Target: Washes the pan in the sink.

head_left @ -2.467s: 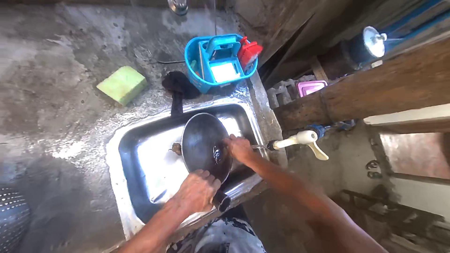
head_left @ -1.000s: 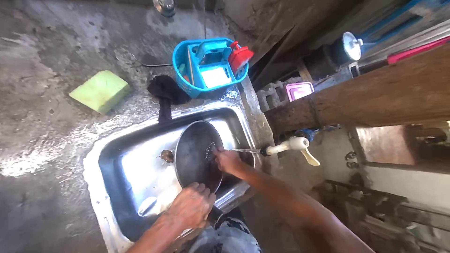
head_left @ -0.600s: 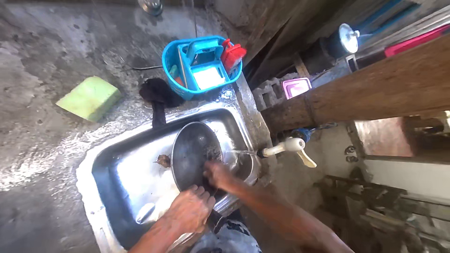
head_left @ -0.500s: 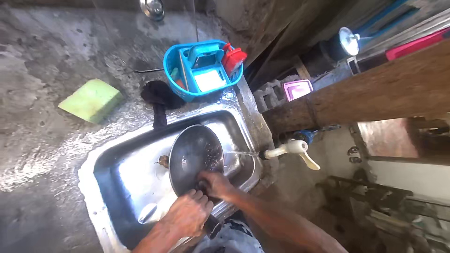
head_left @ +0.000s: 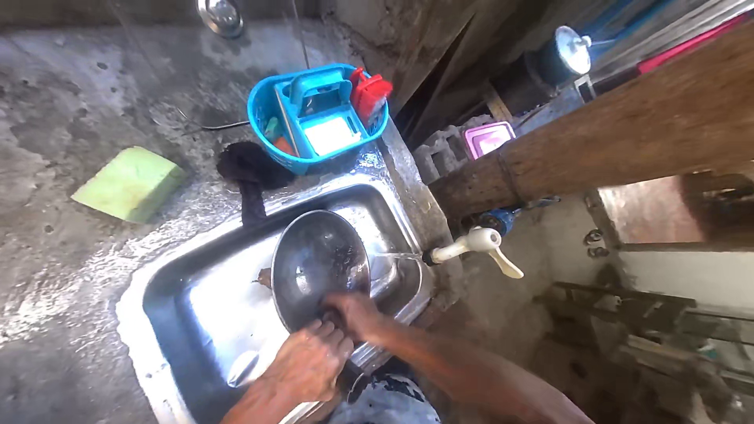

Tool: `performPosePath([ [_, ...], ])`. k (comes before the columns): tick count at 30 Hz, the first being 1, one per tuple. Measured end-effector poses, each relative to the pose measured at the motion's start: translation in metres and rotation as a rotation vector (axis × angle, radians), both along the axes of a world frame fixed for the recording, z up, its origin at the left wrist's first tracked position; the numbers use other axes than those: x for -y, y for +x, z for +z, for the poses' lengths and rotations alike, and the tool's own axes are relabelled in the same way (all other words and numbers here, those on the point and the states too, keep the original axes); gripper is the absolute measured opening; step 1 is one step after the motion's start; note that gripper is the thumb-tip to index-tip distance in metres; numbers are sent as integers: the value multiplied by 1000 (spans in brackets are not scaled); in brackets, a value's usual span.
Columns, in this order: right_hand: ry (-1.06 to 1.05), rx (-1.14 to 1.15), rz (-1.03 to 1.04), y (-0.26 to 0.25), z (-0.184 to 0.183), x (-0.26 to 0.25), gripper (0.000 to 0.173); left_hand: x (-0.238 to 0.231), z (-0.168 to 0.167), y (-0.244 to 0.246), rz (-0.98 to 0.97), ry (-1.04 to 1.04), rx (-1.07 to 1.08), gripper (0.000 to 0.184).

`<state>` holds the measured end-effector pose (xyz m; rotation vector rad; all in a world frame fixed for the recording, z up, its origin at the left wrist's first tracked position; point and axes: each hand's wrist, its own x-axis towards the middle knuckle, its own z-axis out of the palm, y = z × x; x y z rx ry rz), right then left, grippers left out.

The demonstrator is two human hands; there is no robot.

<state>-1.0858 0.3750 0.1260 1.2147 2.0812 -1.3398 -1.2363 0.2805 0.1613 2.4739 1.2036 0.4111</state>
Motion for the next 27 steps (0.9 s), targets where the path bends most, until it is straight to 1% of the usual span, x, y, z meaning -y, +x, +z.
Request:
performPosePath([
  [1,-61,-34,8,-4,5,7,30,3,-2,0,-6,2,-5,39],
  [2,-78,-51,10,-6,2,7,31,7,-6,-2,-7,18,-4,40],
  [3,-44,-39,12,-6,-4,2,32,9,-11,-4,-3,44,4,40],
  [5,83,82,-13,-1,-18,-20,36,12,-16,-4,9,55,29,43],
  [7,174,202,-5,-4,-25,-53,39,7,-12,-1,47,69,51,39],
  [8,199,223,2,-5,-26,-61,39,5,-11,1,64,82,65,36],
  [10,195,193,-9,-5,-24,-51,38,3,-9,0,70,80,83,39],
  [12,141,48,6,-4,-16,-18,36,2,-10,-4,60,86,68,41],
  [14,75,-10,31,1,-10,-1,34,7,-11,-1,37,63,37,41],
  [18,145,139,-19,-8,-24,-45,39,4,-11,-1,70,95,96,42],
  [20,127,113,23,-8,-17,-33,38,0,-9,-1,76,108,101,40],
  [22,107,30,91,0,-8,-11,32,-1,-9,-1,45,102,68,38],
  [24,103,67,95,-1,-9,-20,33,2,-11,0,26,88,38,39],
  [26,128,174,55,-3,-16,-42,38,1,-11,2,50,105,63,37],
  [27,143,173,44,-4,-17,-43,38,-2,-8,4,63,112,68,36],
])
